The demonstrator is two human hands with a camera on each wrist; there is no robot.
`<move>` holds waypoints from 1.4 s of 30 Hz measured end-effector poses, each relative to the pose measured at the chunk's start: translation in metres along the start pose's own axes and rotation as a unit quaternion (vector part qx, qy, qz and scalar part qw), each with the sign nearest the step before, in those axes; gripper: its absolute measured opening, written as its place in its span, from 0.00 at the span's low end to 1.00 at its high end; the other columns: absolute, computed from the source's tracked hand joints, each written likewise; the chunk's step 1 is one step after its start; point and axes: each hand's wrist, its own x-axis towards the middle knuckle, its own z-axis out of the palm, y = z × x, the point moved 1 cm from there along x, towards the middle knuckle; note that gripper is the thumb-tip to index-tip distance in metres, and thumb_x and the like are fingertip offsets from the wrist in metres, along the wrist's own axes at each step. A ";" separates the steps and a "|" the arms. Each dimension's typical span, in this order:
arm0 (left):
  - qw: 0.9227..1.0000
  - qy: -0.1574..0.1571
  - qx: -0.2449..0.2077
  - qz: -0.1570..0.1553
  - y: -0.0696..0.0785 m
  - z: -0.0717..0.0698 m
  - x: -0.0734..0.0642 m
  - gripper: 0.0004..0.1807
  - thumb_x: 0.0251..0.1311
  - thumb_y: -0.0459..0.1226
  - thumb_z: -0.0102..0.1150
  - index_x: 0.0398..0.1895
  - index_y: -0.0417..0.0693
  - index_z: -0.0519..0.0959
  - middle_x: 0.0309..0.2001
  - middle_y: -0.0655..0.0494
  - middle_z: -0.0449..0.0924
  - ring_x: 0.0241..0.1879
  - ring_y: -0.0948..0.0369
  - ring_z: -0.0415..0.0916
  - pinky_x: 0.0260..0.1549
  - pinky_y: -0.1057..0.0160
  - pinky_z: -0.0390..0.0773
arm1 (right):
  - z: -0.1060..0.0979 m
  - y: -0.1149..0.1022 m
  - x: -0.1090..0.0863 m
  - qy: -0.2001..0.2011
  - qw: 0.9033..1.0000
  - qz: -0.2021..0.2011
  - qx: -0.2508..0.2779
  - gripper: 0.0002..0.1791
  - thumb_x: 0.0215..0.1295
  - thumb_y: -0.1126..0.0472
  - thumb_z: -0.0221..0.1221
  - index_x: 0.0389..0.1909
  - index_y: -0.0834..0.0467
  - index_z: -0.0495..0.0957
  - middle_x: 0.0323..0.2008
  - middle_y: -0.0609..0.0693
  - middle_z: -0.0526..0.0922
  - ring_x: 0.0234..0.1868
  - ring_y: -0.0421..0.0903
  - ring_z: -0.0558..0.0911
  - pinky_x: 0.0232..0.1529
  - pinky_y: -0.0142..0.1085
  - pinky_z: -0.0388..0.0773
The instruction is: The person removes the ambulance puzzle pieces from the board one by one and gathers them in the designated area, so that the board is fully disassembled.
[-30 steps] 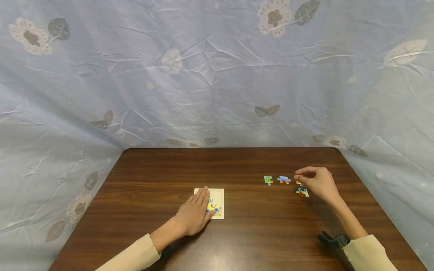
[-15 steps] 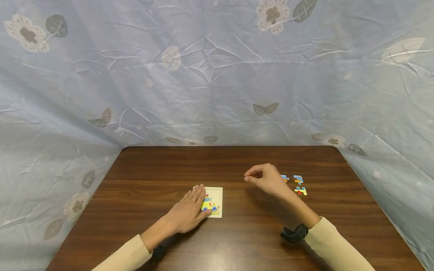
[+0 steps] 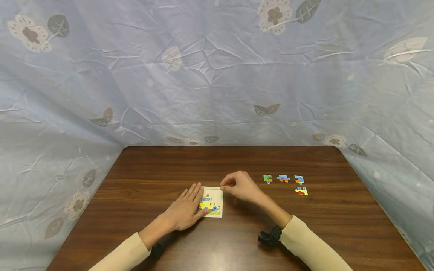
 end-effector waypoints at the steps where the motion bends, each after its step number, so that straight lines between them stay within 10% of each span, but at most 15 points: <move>1: 1.000 -0.001 0.000 -0.001 0.000 0.000 0.000 0.47 0.79 0.64 0.38 0.85 0.39 0.48 0.86 0.41 0.41 0.87 0.45 0.40 0.84 0.40 0.49 | 0.003 0.000 0.001 -0.003 1.000 0.001 0.001 0.02 0.66 0.61 0.70 0.36 0.54 0.91 0.30 0.44 0.90 0.30 0.38 0.83 0.32 0.29 0.80; 42: 0.997 -0.045 0.057 -0.015 0.006 -0.001 -0.002 0.44 0.82 0.61 0.33 0.85 0.39 0.47 0.87 0.42 0.42 0.86 0.46 0.43 0.83 0.41 0.54 | 0.063 -0.004 0.019 -0.076 0.994 0.023 -0.073 0.12 0.59 0.64 0.75 0.42 0.62 0.87 0.32 0.48 0.86 0.32 0.39 0.80 0.35 0.29 0.80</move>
